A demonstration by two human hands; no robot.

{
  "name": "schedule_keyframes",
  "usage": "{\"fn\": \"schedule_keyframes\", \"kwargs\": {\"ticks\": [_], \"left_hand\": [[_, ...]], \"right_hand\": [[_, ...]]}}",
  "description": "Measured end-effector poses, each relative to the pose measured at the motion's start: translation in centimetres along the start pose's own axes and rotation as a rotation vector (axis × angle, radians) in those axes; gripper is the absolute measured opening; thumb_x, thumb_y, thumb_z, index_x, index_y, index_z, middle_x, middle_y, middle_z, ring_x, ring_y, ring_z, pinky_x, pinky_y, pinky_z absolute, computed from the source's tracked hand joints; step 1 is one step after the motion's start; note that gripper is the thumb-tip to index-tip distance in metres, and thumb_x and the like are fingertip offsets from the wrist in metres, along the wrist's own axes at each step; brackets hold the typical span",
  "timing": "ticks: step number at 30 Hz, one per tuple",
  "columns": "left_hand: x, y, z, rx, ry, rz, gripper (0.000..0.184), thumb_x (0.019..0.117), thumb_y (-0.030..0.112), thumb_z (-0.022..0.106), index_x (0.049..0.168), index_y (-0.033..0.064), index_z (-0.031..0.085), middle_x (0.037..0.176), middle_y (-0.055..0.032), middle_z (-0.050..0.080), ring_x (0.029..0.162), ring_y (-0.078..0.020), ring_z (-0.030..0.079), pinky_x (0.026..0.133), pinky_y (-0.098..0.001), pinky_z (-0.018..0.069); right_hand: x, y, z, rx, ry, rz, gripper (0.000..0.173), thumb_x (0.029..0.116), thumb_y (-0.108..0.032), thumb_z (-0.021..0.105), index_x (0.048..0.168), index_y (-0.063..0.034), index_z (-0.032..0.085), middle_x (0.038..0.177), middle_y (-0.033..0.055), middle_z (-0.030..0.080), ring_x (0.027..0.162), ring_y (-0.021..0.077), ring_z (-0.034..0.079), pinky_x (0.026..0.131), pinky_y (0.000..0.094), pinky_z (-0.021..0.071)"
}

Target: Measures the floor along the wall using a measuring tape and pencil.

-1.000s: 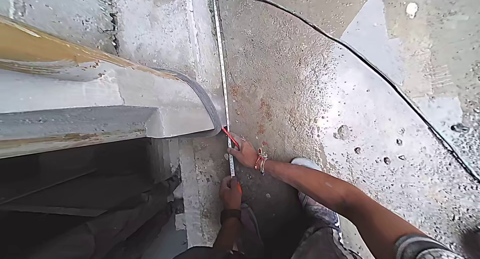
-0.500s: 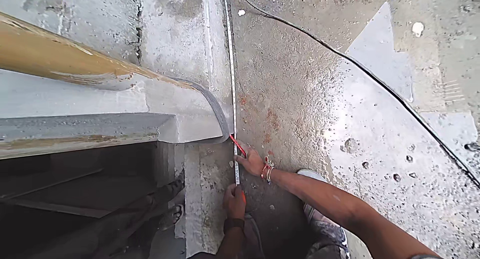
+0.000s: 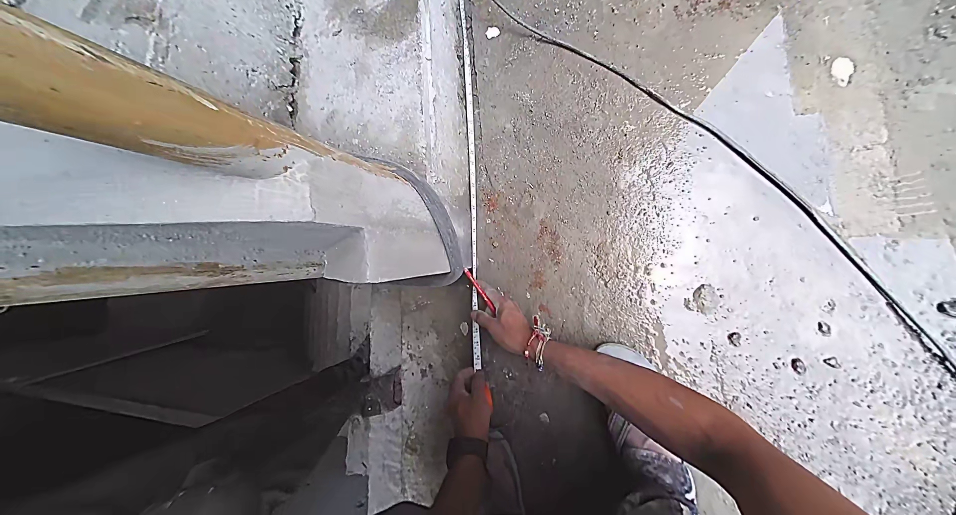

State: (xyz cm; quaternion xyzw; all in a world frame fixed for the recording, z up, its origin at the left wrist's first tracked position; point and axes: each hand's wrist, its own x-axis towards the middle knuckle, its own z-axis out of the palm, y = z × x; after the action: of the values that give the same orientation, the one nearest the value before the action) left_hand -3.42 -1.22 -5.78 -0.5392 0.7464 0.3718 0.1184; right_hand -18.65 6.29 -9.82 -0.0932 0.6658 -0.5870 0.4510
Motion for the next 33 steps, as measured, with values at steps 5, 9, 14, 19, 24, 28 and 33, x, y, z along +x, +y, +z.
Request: {"fn": "schedule_keyframes", "kwargs": {"ticks": [5,9,14,19,24,28,33], "left_hand": [[0.10,-0.04,0.08,-0.016,-0.006,0.009,0.029,0.1063,0.012,0.053,0.124,-0.0102,0.060,0.102,-0.0266,0.069,0.089,-0.0343,0.068,0.084,-0.0509,0.0558],[-0.05,-0.01,0.09,-0.017,-0.005,0.010,0.028,0.1060,0.012,0.054,0.122,-0.0096,0.061,0.101,-0.0260,0.069,0.088,-0.0334,0.068,0.082,-0.0504,0.0558],[0.03,-0.20,0.12,-0.012,-0.003,0.018,0.028,0.1060,0.011,0.054,0.123,-0.0102,0.060,0.102,-0.0268,0.069,0.091,-0.0348,0.069,0.085,-0.0513,0.0555],[0.02,-0.11,0.11,-0.011,-0.001,0.005,0.028,0.1063,0.011,0.054,0.123,-0.0095,0.061,0.101,-0.0259,0.069,0.088,-0.0332,0.068,0.082,-0.0501,0.0558],[0.12,-0.18,-0.03,0.001,-0.014,0.003,0.029,0.1064,0.012,0.053,0.124,-0.0093,0.060,0.102,-0.0256,0.069,0.088,-0.0332,0.069,0.083,-0.0501,0.0559],[0.16,-0.14,0.01,0.001,-0.013,0.006,0.028,0.1061,0.012,0.054,0.123,-0.0092,0.061,0.102,-0.0258,0.069,0.088,-0.0333,0.068,0.082,-0.0505,0.0556],[0.07,-0.10,0.01,-0.005,-0.013,-0.009,0.029,0.1065,0.012,0.053,0.125,-0.0089,0.060,0.103,-0.0261,0.069,0.088,-0.0335,0.068,0.082,-0.0506,0.0560]], "right_hand": [[-0.06,-0.23,-0.13,-0.002,0.005,-0.013,0.064,0.1051,-0.025,0.058,0.162,-0.0125,0.032,0.138,0.0178,0.062,0.108,0.0266,0.065,0.100,0.0445,0.0489],[-0.25,-0.26,-0.15,0.006,0.007,-0.013,0.063,0.1055,-0.024,0.057,0.162,-0.0120,0.032,0.138,0.0178,0.061,0.108,0.0264,0.064,0.099,0.0440,0.0485],[-0.24,-0.32,-0.17,0.005,0.004,-0.010,0.063,0.1057,-0.025,0.057,0.162,-0.0126,0.032,0.150,0.0152,0.054,0.120,0.0259,0.063,0.105,0.0442,0.0464],[-0.25,-0.43,-0.22,0.009,0.006,0.002,0.063,0.1055,-0.025,0.058,0.162,-0.0128,0.032,0.142,0.0176,0.059,0.112,0.0271,0.064,0.101,0.0451,0.0479],[-0.24,-0.53,-0.22,-0.016,0.006,0.002,0.063,0.1052,-0.025,0.058,0.162,-0.0130,0.033,0.143,0.0172,0.059,0.112,0.0274,0.065,0.102,0.0452,0.0477],[-0.18,-0.56,-0.25,-0.032,0.009,0.011,0.064,0.1050,-0.027,0.059,0.162,-0.0135,0.033,0.136,0.0182,0.063,0.107,0.0281,0.065,0.099,0.0459,0.0489],[-0.20,-0.47,-0.27,-0.002,0.005,-0.001,0.063,0.1054,-0.025,0.058,0.162,-0.0125,0.033,0.147,0.0167,0.057,0.119,0.0273,0.063,0.105,0.0454,0.0465]]}}
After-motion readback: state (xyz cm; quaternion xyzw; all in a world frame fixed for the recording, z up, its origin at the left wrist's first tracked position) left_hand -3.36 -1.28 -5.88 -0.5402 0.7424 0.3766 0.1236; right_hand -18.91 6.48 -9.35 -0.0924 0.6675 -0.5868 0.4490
